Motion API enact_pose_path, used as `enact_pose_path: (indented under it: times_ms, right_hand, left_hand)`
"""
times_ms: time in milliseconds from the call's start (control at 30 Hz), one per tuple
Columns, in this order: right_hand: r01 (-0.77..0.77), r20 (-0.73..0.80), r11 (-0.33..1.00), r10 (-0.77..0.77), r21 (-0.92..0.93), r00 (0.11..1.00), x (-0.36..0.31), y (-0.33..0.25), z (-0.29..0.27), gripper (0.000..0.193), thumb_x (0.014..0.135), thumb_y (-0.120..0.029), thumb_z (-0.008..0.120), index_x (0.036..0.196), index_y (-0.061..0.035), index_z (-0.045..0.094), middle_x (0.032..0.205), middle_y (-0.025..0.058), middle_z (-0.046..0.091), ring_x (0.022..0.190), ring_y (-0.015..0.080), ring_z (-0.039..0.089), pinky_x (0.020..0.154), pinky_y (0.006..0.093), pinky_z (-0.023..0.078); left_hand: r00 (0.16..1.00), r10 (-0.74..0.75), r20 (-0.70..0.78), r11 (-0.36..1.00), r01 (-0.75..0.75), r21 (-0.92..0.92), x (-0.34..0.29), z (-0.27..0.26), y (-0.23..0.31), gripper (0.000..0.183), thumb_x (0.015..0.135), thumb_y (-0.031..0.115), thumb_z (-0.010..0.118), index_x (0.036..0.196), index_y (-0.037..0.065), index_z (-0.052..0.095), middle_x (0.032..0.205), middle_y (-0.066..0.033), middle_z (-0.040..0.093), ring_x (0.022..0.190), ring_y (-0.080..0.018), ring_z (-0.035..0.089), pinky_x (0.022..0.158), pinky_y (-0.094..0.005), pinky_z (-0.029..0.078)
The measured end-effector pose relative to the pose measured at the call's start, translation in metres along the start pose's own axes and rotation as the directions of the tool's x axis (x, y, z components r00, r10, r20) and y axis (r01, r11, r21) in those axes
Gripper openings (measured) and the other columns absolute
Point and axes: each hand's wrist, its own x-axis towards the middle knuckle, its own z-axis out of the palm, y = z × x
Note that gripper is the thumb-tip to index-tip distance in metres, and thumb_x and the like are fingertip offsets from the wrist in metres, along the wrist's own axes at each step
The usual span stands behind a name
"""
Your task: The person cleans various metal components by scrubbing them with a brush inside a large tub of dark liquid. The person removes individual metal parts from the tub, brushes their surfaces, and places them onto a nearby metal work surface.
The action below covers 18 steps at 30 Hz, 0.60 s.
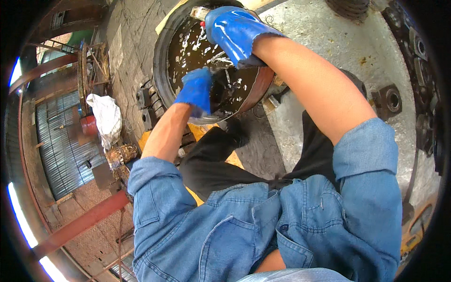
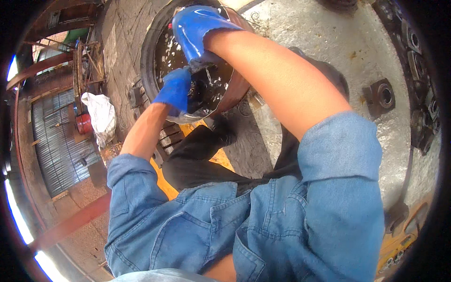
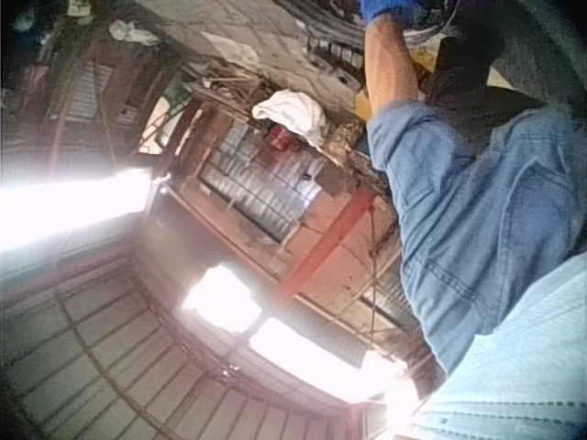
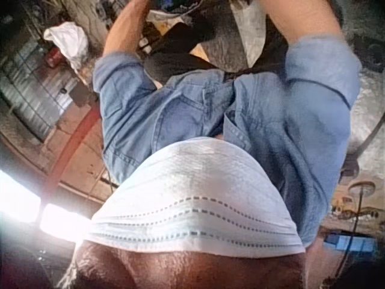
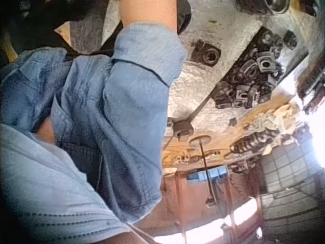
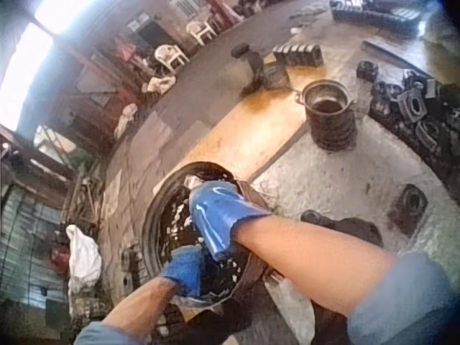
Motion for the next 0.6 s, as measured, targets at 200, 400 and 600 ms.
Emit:
enact_pose_path:
  times_ms: [200,400,600]
  right_hand:
    - [-0.122,-0.116,0.612,0.335,0.781,0.935,0.086,0.018,0.116,0.024,0.094,-0.027,0.064,0.081,-0.0145,0.081,0.074,0.0133,0.073,0.071,0.0282,0.073,0.064,0.0414,0.057]
    - [0.269,-0.448,0.963,-0.235,0.012,0.862,0.071,-0.005,0.100,0.019,0.091,-0.022,0.069,0.085,-0.0060,0.079,0.077,0.0177,0.074,0.072,0.0328,0.073,0.070,0.0435,0.058]
    - [0.374,-0.584,0.811,-0.049,0.451,0.810,0.055,-0.024,0.084,0.023,0.094,-0.019,0.060,0.095,-0.0005,0.073,0.084,0.0237,0.070,0.078,0.0362,0.072,0.069,0.0456,0.055]
  left_hand:
    - [0.883,-0.192,-0.428,0.962,0.083,-0.260,0.001,0.080,-0.001,0.041,0.096,0.007,0.053,0.136,0.008,0.062,0.106,-0.0173,0.075,0.097,-0.0369,0.073,0.082,-0.0493,0.059]
    - [0.793,-0.238,-0.560,0.958,0.098,-0.269,-0.030,0.124,-0.006,0.038,0.096,0.007,0.052,0.132,0.008,0.064,0.102,-0.0152,0.075,0.095,-0.0352,0.073,0.078,-0.0472,0.058]
    - [0.925,-0.295,-0.239,0.892,0.176,-0.417,-0.038,0.093,-0.008,0.065,0.083,0.027,0.079,0.142,0.010,0.057,0.119,-0.0186,0.073,0.112,-0.0363,0.071,0.095,-0.0483,0.057]
